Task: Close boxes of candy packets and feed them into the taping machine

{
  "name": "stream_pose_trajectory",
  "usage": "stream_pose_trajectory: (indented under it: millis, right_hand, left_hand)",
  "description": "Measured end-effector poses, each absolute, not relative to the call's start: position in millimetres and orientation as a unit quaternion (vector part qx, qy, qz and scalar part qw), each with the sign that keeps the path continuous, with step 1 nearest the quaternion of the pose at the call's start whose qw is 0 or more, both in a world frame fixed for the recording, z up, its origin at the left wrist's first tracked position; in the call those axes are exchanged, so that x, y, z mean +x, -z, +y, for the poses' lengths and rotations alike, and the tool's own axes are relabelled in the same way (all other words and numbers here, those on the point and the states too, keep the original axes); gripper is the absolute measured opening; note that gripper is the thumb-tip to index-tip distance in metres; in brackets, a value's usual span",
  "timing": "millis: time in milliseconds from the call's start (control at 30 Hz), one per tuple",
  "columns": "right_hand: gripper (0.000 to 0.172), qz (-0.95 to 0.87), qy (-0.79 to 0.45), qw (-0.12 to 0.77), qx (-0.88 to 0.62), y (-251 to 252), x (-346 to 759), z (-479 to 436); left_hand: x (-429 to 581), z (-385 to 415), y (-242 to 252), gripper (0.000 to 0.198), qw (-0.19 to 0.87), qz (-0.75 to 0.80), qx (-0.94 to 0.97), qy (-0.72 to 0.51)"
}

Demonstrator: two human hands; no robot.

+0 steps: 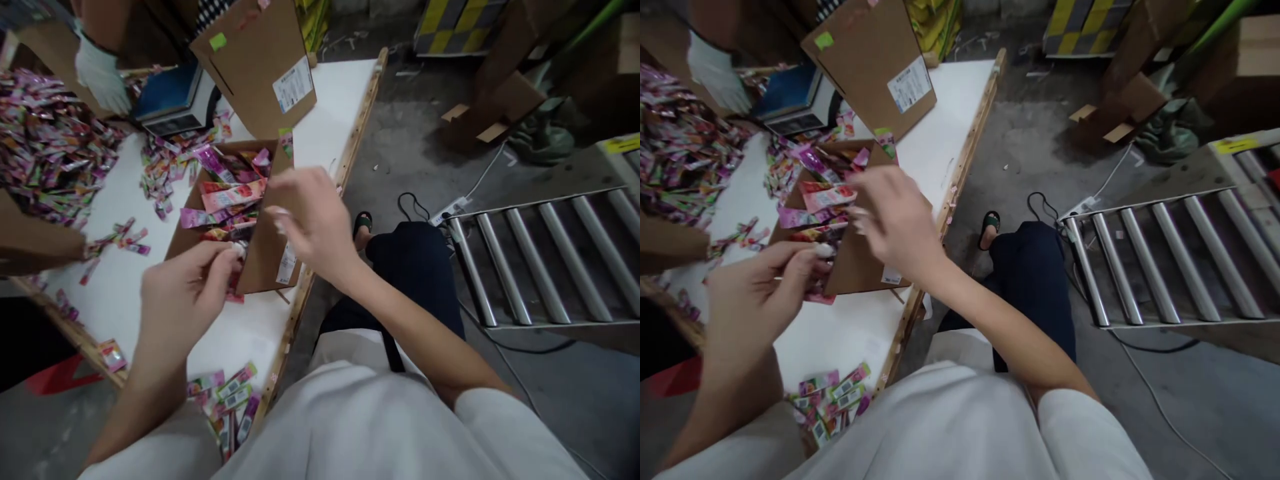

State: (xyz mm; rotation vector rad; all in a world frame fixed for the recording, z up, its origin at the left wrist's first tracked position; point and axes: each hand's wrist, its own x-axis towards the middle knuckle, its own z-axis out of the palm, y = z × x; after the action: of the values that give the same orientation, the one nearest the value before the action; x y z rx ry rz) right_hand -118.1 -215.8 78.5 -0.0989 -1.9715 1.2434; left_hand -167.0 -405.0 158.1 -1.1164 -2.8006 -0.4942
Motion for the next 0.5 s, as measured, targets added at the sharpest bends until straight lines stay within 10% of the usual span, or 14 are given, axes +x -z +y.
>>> stream_pose_trajectory:
  millis: [233, 500]
  right_hand:
    - [0.024, -0.885, -0.464, 0.026, 0.004, -18.8, -84.2, -257.6]
    - [0.014, -0.868, -0.367, -0.01, 0.336, -32.5, -61.2, -304.3]
  left_hand:
    - [-180.0, -410.2, -130.3, 0.026, 0.097, -0.883, -0.414, 0.199]
    - [-181.1, -417.7, -128.9, 0.028, 0.056, -0.846, -0.427, 0.315]
